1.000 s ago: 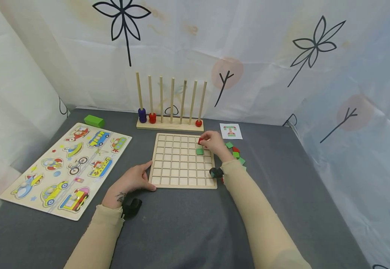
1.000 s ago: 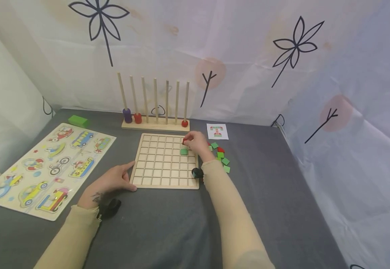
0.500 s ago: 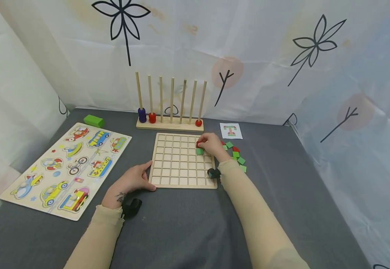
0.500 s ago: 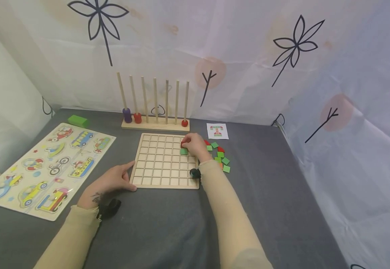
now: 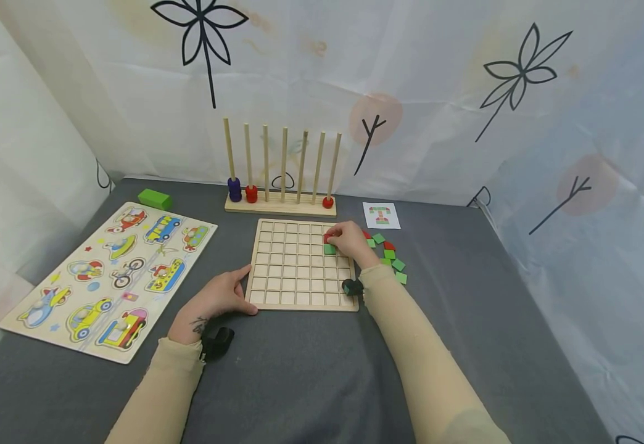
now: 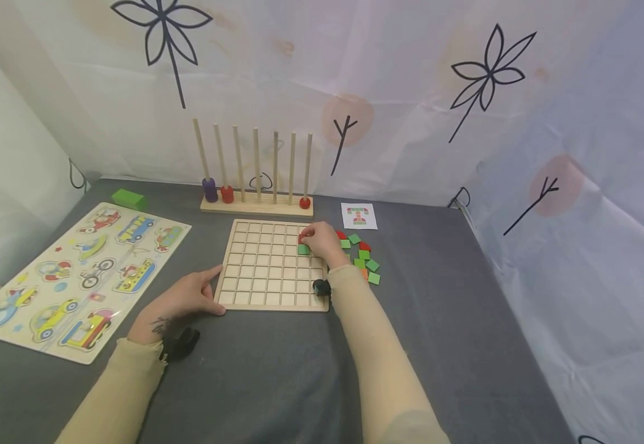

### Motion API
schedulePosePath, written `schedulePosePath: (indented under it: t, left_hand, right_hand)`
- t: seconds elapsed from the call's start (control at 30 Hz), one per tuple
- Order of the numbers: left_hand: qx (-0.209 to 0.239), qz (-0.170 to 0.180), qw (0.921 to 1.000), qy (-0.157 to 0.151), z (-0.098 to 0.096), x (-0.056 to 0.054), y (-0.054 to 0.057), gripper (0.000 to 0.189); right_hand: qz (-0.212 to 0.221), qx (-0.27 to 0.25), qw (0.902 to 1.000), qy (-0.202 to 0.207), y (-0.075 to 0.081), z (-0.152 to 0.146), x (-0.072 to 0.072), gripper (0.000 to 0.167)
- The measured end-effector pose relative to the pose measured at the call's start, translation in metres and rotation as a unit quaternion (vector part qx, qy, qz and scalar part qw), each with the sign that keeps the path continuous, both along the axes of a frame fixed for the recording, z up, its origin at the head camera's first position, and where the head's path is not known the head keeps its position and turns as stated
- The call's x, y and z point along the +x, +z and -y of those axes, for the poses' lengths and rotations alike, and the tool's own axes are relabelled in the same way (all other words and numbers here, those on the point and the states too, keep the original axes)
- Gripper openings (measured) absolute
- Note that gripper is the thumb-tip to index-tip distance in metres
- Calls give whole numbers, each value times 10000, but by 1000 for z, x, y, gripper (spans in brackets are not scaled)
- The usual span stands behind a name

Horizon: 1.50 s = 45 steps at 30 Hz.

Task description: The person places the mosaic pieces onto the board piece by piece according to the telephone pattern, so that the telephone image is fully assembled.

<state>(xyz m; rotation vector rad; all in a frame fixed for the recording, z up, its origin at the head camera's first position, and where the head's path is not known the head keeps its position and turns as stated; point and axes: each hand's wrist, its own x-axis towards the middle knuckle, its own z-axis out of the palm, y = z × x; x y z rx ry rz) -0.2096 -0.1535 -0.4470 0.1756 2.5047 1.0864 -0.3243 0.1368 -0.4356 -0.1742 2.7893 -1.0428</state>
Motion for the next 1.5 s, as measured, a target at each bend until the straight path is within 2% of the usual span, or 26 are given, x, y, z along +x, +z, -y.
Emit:
schedulePosePath:
  t: [0.47,0.57,0.67,0.8,0.97,1.13,1.3,1.5]
  left_hand:
    - [-19,-30,10000,-15,0,1,1,102]
    - [-23,-41,10000,-26,-1,1,1,102]
    - [4,-50,10000,-41,0,1,0,102]
    - [51,-60,9999,-72,0,1,0,102]
    - [74,-93,9999,-99,2,1,-1,102]
    - [34,-83,9999,-63,1,1,0,102]
    - [12,-73,10000,-54,0,1,1,102]
    - [-28,-39,10000,-41,0,1,1,102]
  right_hand:
    - [20,115,9999,75,-1,0,1,27]
    - [59,-70,10000,13,1,-1,2,28]
    - [58,-530,9985,-101,7,-5,4,31]
    - [149,-1459,9885,-366,20,-16,8,39]
    - [216,-2565,9624,-866,36,-38,18,45]
    - [179,-3143,9410,-1245,40,-64,36,46]
    - [276,-3241,9346,-1437,31,-93,56,51]
    - [295,-2886,9460,-1445,18,-123,76,54]
